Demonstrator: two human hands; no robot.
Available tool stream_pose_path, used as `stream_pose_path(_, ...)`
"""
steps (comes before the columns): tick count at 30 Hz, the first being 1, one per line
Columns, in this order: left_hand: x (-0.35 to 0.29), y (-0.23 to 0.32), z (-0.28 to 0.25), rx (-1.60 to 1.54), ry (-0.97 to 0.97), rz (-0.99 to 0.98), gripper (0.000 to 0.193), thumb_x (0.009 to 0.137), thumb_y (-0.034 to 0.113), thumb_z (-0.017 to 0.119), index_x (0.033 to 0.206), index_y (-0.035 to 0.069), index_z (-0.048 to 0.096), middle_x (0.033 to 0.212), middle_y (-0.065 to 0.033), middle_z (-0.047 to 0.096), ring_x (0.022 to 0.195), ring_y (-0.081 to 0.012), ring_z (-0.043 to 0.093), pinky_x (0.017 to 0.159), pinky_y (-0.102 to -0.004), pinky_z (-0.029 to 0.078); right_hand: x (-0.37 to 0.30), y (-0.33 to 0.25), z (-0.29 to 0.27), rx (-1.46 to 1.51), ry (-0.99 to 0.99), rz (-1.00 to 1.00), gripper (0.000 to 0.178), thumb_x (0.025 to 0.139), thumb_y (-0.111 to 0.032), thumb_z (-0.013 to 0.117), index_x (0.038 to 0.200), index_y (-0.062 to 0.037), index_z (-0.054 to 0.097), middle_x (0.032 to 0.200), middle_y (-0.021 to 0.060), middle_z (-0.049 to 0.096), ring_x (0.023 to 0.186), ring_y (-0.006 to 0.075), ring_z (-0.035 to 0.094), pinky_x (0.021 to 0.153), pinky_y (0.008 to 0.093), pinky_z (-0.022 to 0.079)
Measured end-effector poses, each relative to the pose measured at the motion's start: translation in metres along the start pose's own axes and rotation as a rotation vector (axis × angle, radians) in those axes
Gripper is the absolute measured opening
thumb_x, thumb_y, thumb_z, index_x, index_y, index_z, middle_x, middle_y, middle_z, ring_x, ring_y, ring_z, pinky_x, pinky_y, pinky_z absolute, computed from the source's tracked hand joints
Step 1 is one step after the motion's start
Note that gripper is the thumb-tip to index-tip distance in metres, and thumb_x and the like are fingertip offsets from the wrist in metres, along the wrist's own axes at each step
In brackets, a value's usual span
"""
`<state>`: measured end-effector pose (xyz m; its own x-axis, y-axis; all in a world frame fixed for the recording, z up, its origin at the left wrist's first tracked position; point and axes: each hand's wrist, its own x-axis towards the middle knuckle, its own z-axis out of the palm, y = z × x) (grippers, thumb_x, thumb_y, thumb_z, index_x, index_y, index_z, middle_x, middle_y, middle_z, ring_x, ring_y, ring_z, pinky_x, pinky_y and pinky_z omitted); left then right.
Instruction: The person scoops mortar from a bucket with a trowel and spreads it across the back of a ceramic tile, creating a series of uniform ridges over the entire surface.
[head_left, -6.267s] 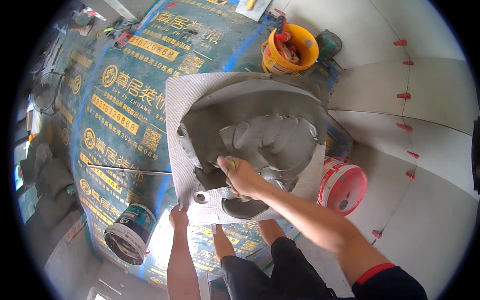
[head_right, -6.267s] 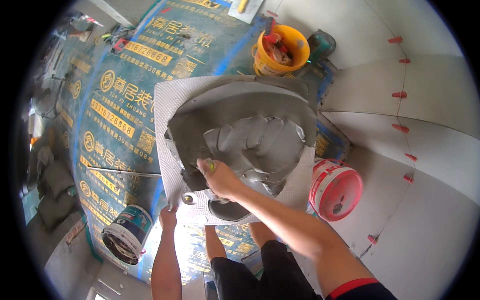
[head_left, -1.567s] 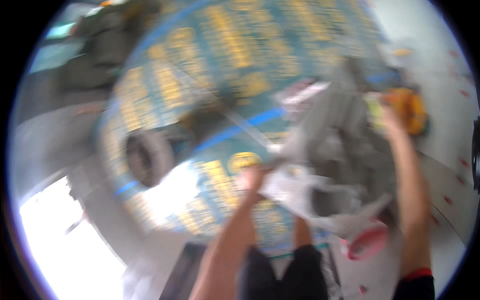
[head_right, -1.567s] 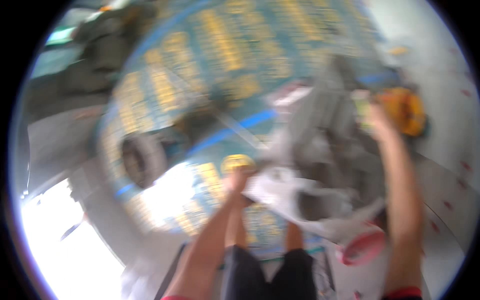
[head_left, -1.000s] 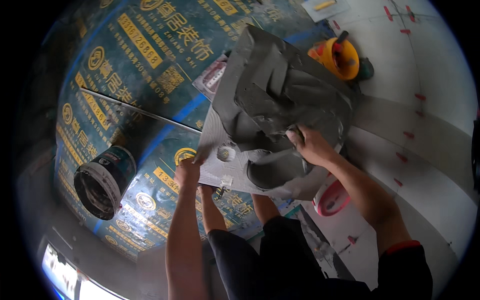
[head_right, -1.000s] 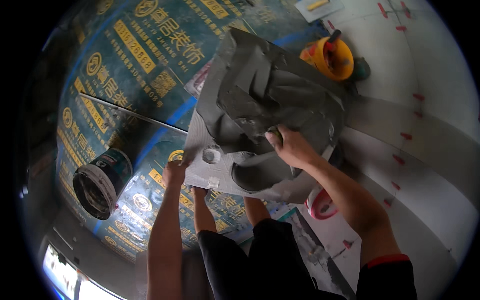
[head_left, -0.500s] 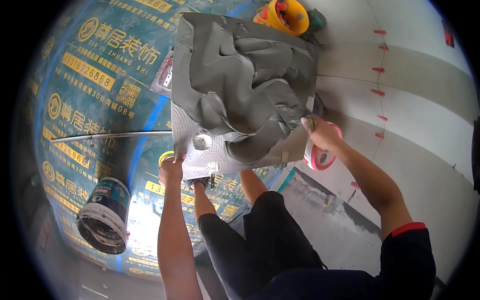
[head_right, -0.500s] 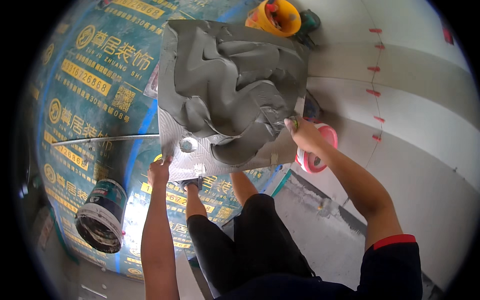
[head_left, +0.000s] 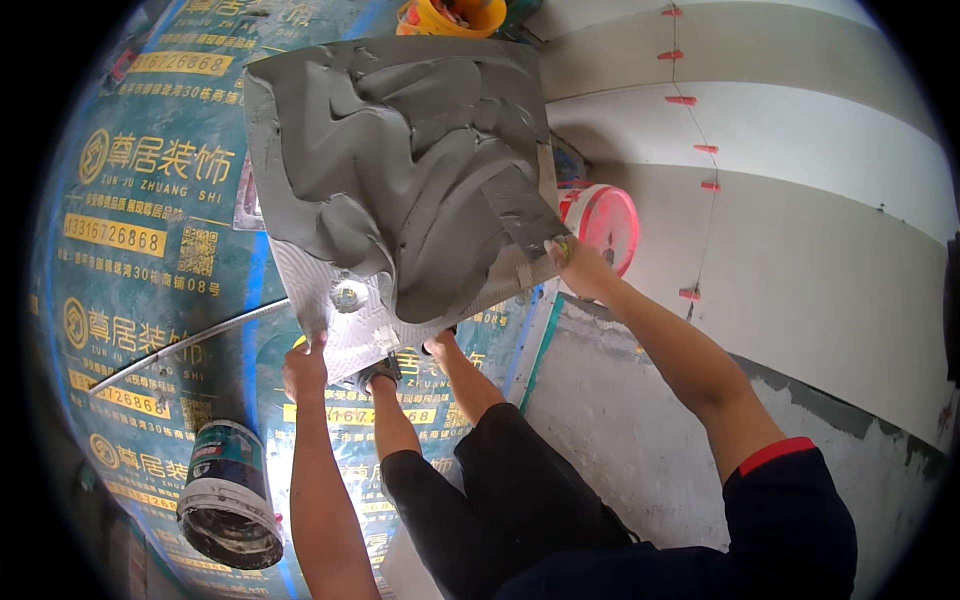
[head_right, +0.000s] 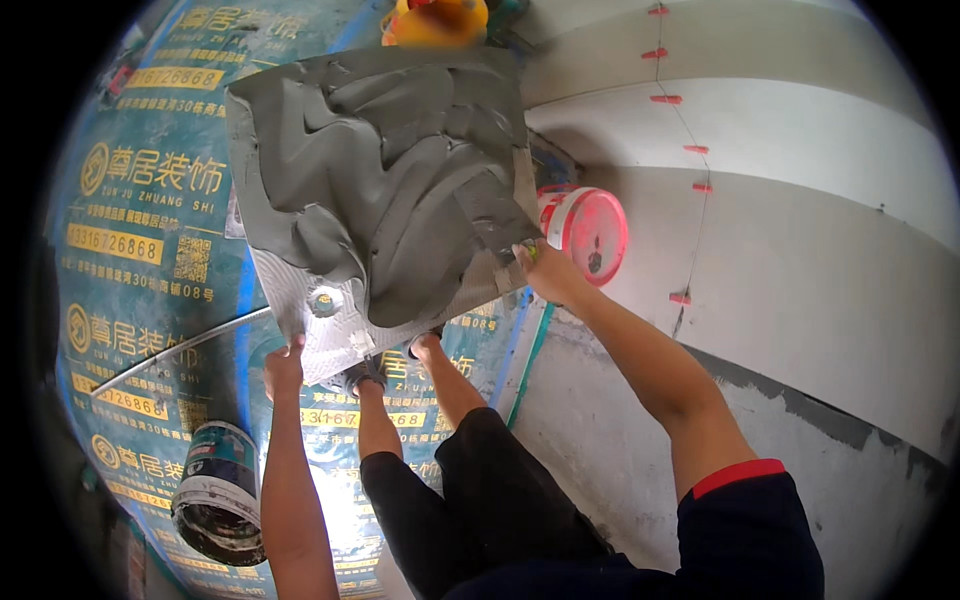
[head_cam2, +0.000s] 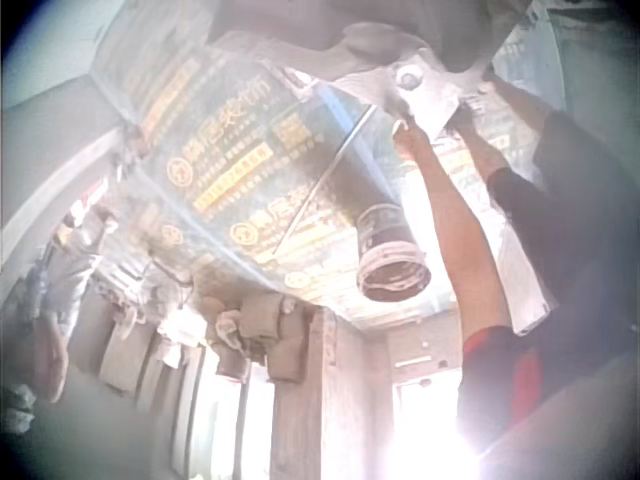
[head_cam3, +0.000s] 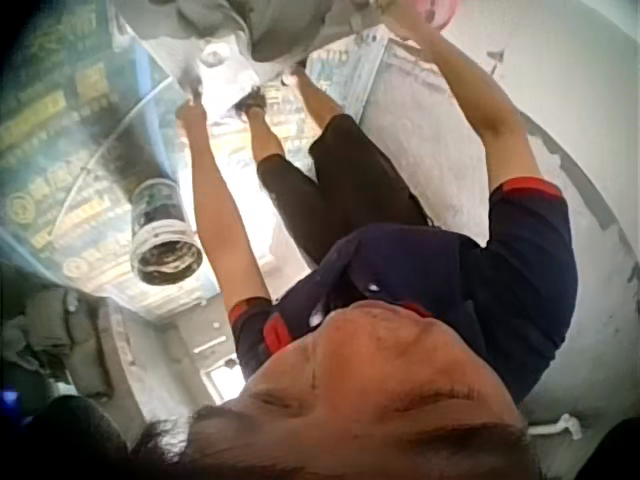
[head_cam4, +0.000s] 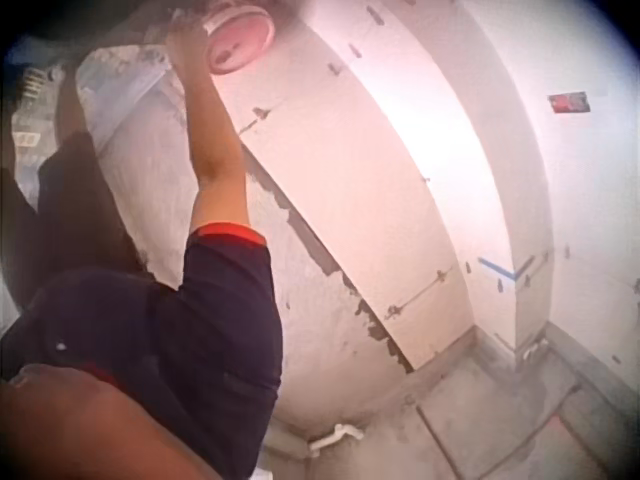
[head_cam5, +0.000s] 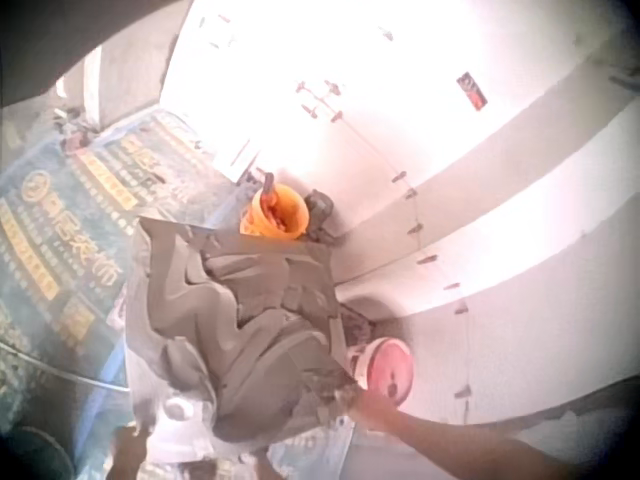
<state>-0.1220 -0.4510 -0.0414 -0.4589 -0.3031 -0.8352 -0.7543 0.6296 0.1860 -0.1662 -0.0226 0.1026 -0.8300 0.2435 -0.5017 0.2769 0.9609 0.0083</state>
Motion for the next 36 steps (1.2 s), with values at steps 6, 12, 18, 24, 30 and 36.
stream_pose_path(6,-0.001,-0.002,-0.001,0.042,0.037,-0.026,0.064,0.071,0.061,0.063,0.107,0.007,0.064,0.106,-0.0159,0.063,0.102,-0.0324,0.059,0.086,-0.0430,0.045,-0.049,-0.052,0.000,1.049,-0.601,0.739,0.053,0.091,-0.057,0.035,0.093,-0.0065,0.051,0.064,0.0076,0.052,0.050,0.0151,0.049,0.039,0.0348,0.036)
stream_pose_path(12,0.006,-0.007,0.001,0.063,0.037,-0.023,0.063,0.073,0.061,0.060,0.108,0.008,0.064,0.109,-0.0157,0.062,0.104,-0.0326,0.058,0.087,-0.0442,0.044,-0.108,-0.076,0.045,0.309,-0.274,-0.042,0.053,0.092,-0.050,0.037,0.112,-0.0020,0.046,0.071,0.0203,0.062,0.067,0.0350,0.062,0.056,0.0468,0.047)
stream_pose_path(18,0.006,-0.003,0.002,0.089,0.020,-0.019,0.065,0.072,0.061,0.060,0.109,0.008,0.063,0.111,-0.0155,0.061,0.106,-0.0327,0.056,0.088,-0.0450,0.043,-0.064,0.018,0.024,0.134,0.133,0.055,0.048,0.091,-0.046,0.042,0.105,-0.0007,0.050,0.072,0.0218,0.062,0.069,0.0360,0.063,0.057,0.0481,0.048)
stream_pose_path(24,0.008,-0.005,0.009,0.131,0.103,0.024,0.065,0.073,0.059,0.061,0.106,0.004,0.064,0.107,-0.0185,0.063,0.102,-0.0335,0.058,0.086,-0.0422,0.045,-0.129,-0.049,0.075,1.336,-0.414,0.895,0.035,0.095,-0.039,0.038,0.110,-0.0118,0.054,0.065,0.0047,0.048,0.045,0.0133,0.045,0.040,0.0288,0.039)
stream_pose_path(30,0.033,-0.031,0.013,0.078,0.033,0.103,0.064,0.076,0.059,0.058,0.091,-0.003,0.066,0.082,-0.0202,0.065,0.079,-0.0298,0.064,0.072,-0.0405,0.048,-0.165,-0.096,0.094,0.624,0.143,-0.004,0.042,0.090,-0.025,0.048,0.129,-0.0116,0.040,0.096,0.0247,0.060,0.076,0.0421,0.062,0.072,0.0473,0.047)
stream_pose_path(36,0.031,-0.022,0.017,0.027,-0.031,0.157,0.063,0.082,0.052,0.057,0.093,-0.010,0.063,0.078,-0.0183,0.065,0.063,-0.0245,0.065,0.055,-0.0341,0.055,-0.132,0.039,0.099,0.140,0.028,0.148,0.031,0.087,-0.039,0.051,0.095,-0.0085,0.047,0.066,0.0141,0.062,0.064,0.0330,0.064,0.054,0.0462,0.049)
